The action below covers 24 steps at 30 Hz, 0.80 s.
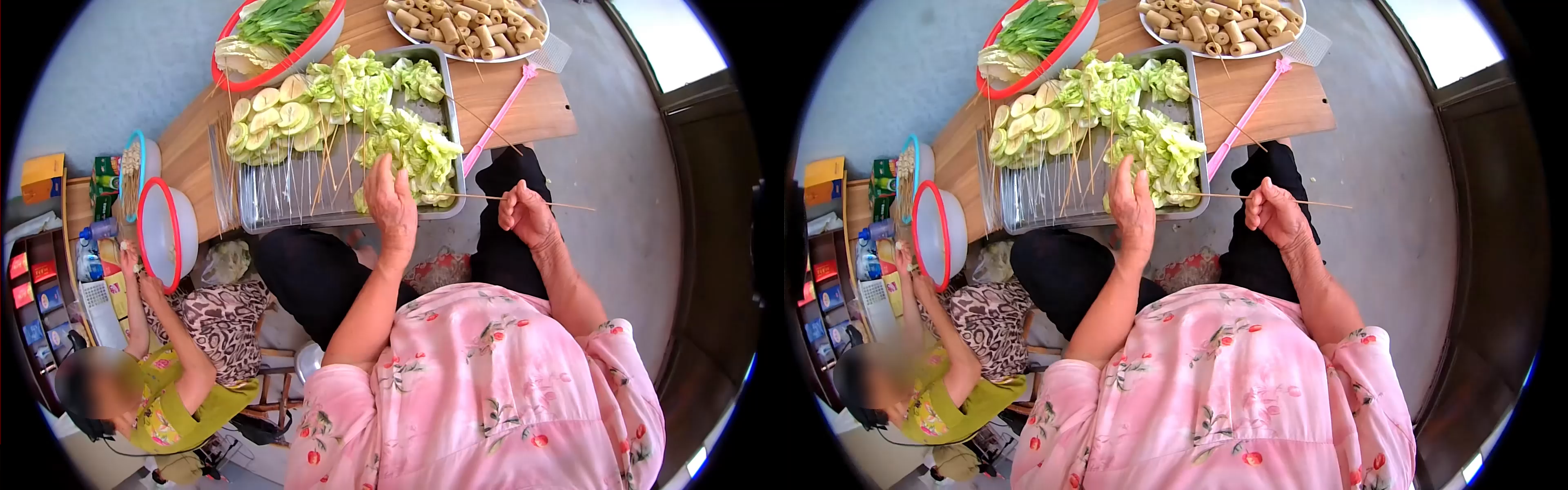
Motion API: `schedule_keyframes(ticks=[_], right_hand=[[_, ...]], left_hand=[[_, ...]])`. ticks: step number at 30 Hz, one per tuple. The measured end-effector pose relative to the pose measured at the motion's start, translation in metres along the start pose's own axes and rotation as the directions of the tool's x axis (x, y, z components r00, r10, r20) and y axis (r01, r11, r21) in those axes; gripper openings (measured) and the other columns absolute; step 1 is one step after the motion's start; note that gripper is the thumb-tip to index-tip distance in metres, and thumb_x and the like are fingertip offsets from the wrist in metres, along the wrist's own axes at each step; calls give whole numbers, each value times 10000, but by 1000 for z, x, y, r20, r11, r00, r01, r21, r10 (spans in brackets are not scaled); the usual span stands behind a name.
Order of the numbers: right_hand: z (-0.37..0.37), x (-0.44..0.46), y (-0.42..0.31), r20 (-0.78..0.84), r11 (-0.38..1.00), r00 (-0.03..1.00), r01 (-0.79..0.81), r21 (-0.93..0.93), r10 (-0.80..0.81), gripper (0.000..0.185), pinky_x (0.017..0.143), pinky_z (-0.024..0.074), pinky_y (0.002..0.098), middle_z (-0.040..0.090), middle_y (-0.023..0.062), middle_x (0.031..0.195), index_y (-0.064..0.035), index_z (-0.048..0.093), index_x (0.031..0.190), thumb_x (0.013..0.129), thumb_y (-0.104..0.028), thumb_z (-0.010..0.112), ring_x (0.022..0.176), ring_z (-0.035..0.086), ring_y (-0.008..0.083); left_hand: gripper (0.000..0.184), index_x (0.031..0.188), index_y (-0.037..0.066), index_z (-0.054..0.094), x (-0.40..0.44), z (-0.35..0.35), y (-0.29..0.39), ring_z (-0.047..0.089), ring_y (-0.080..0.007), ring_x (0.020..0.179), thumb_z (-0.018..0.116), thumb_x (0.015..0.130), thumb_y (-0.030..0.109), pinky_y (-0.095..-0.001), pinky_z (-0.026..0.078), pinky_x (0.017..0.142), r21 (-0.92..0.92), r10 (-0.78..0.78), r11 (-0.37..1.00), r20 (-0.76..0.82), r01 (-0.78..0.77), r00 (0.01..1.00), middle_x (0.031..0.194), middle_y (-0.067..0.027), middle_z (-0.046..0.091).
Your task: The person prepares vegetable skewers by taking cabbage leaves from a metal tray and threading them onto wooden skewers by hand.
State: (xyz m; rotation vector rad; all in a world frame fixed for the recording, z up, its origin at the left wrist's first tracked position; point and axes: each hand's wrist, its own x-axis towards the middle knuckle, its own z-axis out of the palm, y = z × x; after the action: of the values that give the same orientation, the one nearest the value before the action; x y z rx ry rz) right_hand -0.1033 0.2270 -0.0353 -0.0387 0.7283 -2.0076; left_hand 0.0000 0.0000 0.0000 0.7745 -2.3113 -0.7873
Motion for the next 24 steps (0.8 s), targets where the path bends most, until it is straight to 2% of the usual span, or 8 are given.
schedule_keyframes(ticks=[7, 9, 10, 13, 15, 21, 23, 24], right_hand=[[-3, 3, -12, -60, 999, 997, -45, 21, 47, 401, 490, 404, 310, 509, 53, 625, -68, 544, 708, 929, -384, 438, 517, 478, 175], [-4, 5, -16, -61, 998, 997, -50, 33, 52, 386, 491, 411, 315, 522, 57, 620, -69, 550, 704, 929, -366, 449, 513, 490, 178], [-4, 6, -18, -82, 998, 995, -51, 34, 53, 386, 491, 411, 317, 524, 58, 622, -69, 551, 705, 929, -366, 450, 512, 490, 180], [-5, 6, -21, -103, 998, 993, -52, 40, 56, 385, 489, 411, 319, 526, 61, 625, -68, 551, 704, 928, -365, 452, 511, 490, 182], [-5, 5, -21, -101, 998, 993, -48, 44, 53, 386, 488, 411, 320, 525, 61, 625, -67, 550, 703, 927, -365, 454, 510, 490, 183], [-5, -5, -18, -104, 998, 995, -4, 64, 10, 384, 487, 415, 318, 526, 62, 623, -65, 549, 690, 925, -358, 465, 508, 495, 187], [-5, -8, -16, -94, 997, 996, 8, 71, -2, 376, 486, 415, 317, 528, 62, 616, -64, 549, 690, 925, -347, 469, 502, 495, 187], [-5, -9, -15, -91, 997, 996, 11, 74, -4, 376, 486, 415, 317, 528, 62, 616, -64, 549, 690, 925, -347, 469, 502, 495, 187]], left_hand=[[422, 1088, -51, 519, 47, 31, -13, 493, -366, 1043, 534, 876, 314, -431, 384, 893, 33, -29, 999, 119, 25, 992, 1108, -203, 543], [501, 1106, -40, 523, 53, 38, -18, 492, -360, 1054, 519, 869, 401, -431, 380, 897, 277, -68, 960, 101, 37, 993, 1109, -191, 542], [577, 1118, -23, 529, 57, 38, -20, 468, -341, 1106, 526, 838, 482, -453, 366, 911, 299, -87, 953, 98, 54, 991, 1131, -174, 541], [595, 1116, -8, 535, 58, 39, -13, 438, -319, 1142, 543, 817, 506, -476, 348, 921, 443, -193, 885, 68, 144, 979, 1151, -162, 535], [553, 1067, 27, 579, 59, 40, -13, 401, -304, 1176, 574, 792, 507, -497, 342, 907, 431, -211, 888, 79, 157, 974, 1155, -144, 541], [376, 954, 76, 641, 42, 34, -1, 567, -303, 958, 633, 774, 406, -428, 375, 875, 209, -195, 970, 367, 123, 910, 966, -148, 635], [365, 988, 76, 629, 34, 36, -9, 601, -325, 850, 644, 772, 370, -392, 402, 851, -9, 91, 996, 278, -92, 956, 877, -154, 650], [407, 1039, 64, 611, 36, 27, 0, 564, -337, 954, 633, 785, 381, -388, 412, 854, -74, -13, 996, 338, 41, 941, 996, -173, 617]])
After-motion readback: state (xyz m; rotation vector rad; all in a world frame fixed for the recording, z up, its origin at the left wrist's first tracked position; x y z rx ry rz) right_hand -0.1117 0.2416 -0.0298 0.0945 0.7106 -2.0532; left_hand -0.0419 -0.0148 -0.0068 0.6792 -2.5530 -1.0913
